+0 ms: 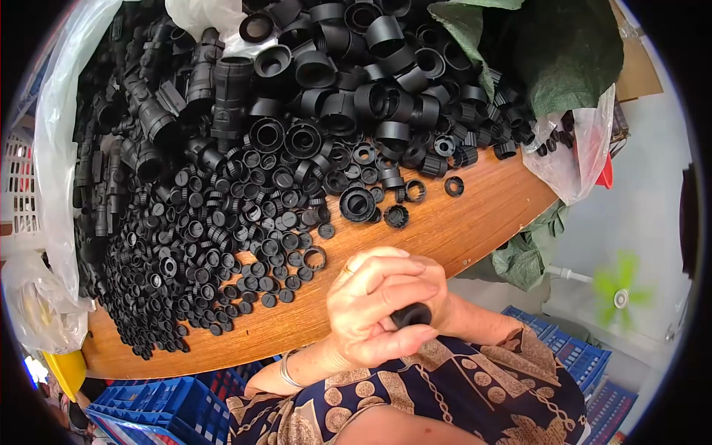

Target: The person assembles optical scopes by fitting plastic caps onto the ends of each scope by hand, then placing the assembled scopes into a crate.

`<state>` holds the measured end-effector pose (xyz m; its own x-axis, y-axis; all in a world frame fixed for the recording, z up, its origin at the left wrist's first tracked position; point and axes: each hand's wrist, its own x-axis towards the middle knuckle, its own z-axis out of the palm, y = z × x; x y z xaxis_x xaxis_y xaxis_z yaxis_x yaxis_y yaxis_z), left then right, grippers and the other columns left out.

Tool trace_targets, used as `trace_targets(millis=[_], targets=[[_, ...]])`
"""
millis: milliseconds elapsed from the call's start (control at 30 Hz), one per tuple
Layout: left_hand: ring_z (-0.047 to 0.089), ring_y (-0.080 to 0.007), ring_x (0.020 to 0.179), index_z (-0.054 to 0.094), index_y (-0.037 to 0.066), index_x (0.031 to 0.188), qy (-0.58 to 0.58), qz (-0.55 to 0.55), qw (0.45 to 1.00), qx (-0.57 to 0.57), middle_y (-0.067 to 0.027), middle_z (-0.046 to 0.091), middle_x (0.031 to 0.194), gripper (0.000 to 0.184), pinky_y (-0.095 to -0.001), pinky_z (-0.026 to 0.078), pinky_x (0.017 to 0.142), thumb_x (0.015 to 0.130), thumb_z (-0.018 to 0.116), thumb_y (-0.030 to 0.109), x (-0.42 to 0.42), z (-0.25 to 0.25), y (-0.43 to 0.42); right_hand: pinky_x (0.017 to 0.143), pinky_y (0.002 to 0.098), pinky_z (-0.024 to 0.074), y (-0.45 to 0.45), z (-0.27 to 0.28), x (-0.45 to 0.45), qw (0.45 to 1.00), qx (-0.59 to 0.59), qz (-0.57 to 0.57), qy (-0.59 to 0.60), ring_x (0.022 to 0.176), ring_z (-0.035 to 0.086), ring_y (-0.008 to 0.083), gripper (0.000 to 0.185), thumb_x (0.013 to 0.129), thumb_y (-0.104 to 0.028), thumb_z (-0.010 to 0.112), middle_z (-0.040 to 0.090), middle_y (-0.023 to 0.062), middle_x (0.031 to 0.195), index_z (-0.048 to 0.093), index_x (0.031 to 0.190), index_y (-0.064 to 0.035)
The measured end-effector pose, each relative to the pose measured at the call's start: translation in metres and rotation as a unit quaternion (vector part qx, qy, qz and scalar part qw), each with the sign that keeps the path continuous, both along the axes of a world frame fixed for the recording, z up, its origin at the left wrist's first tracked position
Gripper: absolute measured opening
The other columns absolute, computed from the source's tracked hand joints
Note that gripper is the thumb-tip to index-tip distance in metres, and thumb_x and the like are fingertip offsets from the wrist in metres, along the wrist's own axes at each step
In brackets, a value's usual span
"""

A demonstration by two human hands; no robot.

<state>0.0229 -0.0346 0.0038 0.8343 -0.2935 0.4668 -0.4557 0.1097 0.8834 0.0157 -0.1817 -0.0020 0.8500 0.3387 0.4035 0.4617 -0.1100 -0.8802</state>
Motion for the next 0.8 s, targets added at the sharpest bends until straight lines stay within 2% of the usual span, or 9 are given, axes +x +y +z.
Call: trace_targets(millis=[33,100,200,233,300,367,500,667,800], targets=[[0.066,-0.0359,0.096,0.076,0.002,0.096,0.002,-0.002,1.000,0.001,-0.0181,0.069,0.101,0.046,-0.0427,0.051,0.086,0.065,0.083,0.035,0.000,0.002,-0.002,0.067,0.0338,0.0559,0.000,-0.005,-0.003,1.000,0.008,-0.005,-0.008,0.081,0.069,0.0221,0.014,0.081,-0.015,0.076,0.066,0.0043,0.085,0.068,0.089,-0.0057],[0.066,-0.0336,0.093,0.077,0.005,0.094,0.012,-0.005,1.000,-0.001,-0.0135,0.068,0.097,0.043,-0.0398,0.052,0.081,0.062,0.082,0.033,0.001,0.003,-0.003,0.064,0.0350,0.0531,0.007,-0.024,-0.004,0.997,0.031,-0.046,-0.057,0.079,0.066,0.0234,0.019,0.082,-0.023,0.073,0.064,0.0052,0.085,0.068,0.091,-0.0074],[0.066,-0.0328,0.092,0.076,0.006,0.093,0.046,-0.041,0.998,-0.008,-0.0119,0.068,0.096,0.042,-0.0393,0.052,0.079,0.061,0.081,0.032,0.000,-0.002,-0.002,0.059,0.0369,0.0489,0.029,-0.052,-0.009,0.985,0.065,-0.112,-0.116,0.075,0.062,0.0254,0.028,0.083,-0.035,0.070,0.062,0.0066,0.085,0.067,0.094,-0.0099],[0.067,-0.0323,0.091,0.076,0.005,0.093,0.015,-0.030,0.999,-0.008,-0.0117,0.068,0.096,0.041,-0.0391,0.052,0.078,0.062,0.081,0.032,0.001,-0.005,-0.004,0.058,0.0375,0.0475,0.034,-0.054,-0.008,0.978,0.077,-0.129,-0.144,0.074,0.061,0.0260,0.031,0.083,-0.039,0.068,0.061,0.0071,0.085,0.067,0.095,-0.0108],[0.067,-0.0316,0.089,0.076,0.004,0.092,-0.023,-0.017,1.000,-0.002,-0.0116,0.069,0.096,0.040,-0.0387,0.051,0.077,0.063,0.082,0.031,0.003,-0.006,-0.005,0.058,0.0381,0.0493,0.023,-0.035,0.000,0.987,0.001,-0.093,-0.134,0.074,0.063,0.0265,0.033,0.084,-0.040,0.067,0.064,0.0073,0.087,0.069,0.099,-0.0101],[0.067,-0.0309,0.089,0.075,0.004,0.092,-0.035,-0.007,0.999,-0.006,-0.0118,0.069,0.097,0.040,-0.0387,0.051,0.078,0.066,0.081,0.033,0.001,-0.005,-0.006,0.063,0.0380,0.0556,-0.007,0.024,0.004,0.984,-0.176,0.025,-0.028,0.077,0.071,0.0262,0.031,0.084,-0.032,0.067,0.071,0.0068,0.093,0.071,0.103,-0.0070],[0.066,-0.0303,0.088,0.074,0.003,0.093,-0.054,0.023,0.998,0.001,-0.0113,0.070,0.097,0.042,-0.0390,0.051,0.078,0.070,0.079,0.038,0.002,0.000,-0.006,0.065,0.0366,0.0556,0.002,0.002,-0.001,0.999,-0.030,-0.024,-0.032,0.078,0.070,0.0245,0.026,0.084,-0.027,0.069,0.071,0.0067,0.092,0.070,0.100,-0.0060],[0.066,-0.0310,0.089,0.074,0.003,0.094,-0.088,0.028,0.996,0.008,-0.0104,0.070,0.094,0.044,-0.0398,0.050,0.081,0.067,0.080,0.037,-0.002,-0.007,-0.006,0.067,0.0348,0.0555,0.001,-0.027,-0.009,0.997,0.011,-0.044,-0.065,0.079,0.070,0.0224,0.021,0.084,-0.020,0.072,0.070,0.0065,0.091,0.069,0.097,-0.0047],[0.065,-0.0316,0.096,0.074,0.004,0.095,-0.017,0.016,1.000,0.002,-0.0102,0.070,0.098,0.043,-0.0406,0.048,0.089,0.065,0.081,0.034,0.000,0.000,-0.010,0.069,0.0333,0.0554,0.001,-0.042,-0.008,0.996,0.031,-0.042,-0.068,0.080,0.069,0.0208,0.017,0.083,-0.015,0.074,0.069,0.0064,0.089,0.067,0.094,-0.0037]])
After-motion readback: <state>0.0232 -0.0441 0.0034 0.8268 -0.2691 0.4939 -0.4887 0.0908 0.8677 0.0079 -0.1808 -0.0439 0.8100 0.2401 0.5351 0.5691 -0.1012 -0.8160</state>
